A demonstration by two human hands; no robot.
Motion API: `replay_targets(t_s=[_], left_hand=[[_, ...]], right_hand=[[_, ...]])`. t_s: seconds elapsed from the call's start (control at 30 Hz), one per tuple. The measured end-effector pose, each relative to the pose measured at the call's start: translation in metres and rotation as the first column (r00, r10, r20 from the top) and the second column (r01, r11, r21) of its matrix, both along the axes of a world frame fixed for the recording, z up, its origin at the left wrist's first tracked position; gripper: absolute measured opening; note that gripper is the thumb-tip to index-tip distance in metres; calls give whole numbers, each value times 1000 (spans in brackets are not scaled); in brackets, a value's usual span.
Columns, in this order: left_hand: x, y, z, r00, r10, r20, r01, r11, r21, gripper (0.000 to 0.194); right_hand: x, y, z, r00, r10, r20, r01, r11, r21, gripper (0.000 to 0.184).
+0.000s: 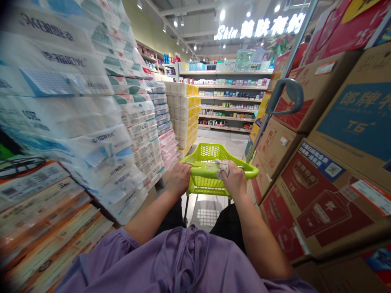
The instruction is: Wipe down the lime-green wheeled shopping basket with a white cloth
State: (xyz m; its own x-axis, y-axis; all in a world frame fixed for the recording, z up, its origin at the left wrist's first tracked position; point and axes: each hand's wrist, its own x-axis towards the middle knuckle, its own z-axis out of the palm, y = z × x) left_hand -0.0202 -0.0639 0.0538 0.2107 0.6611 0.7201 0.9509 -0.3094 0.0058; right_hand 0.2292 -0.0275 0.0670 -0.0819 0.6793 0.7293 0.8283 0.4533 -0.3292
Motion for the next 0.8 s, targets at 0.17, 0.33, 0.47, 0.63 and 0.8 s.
replay_targets(t_s=[0.17,0.33,0.47,0.63,0.8], left_hand=[[-7,10,2,1000,-14,12,14,999,-29,32],[-25,31,4,998,42,45,-38,997,-74,35],[-39,48,12,987,149,65,-136,976,-169,38],[-12,46,21,990,127,60,-117,981,-153,43],[45,33,12,963,-249,-101,238,965,-107,44]], right_hand=[[-4,1,-1,1000,1,23,0,1000,-9,35],[-18,2,-5,999,7,45,-8,1000,19,35],[-13,-1,-2,991,58,119,-57,998,-13,29],[20,1,-1,987,-66,149,79,993,-83,25],[23,1,-5,989,-2,147,5,1000,-24,27]])
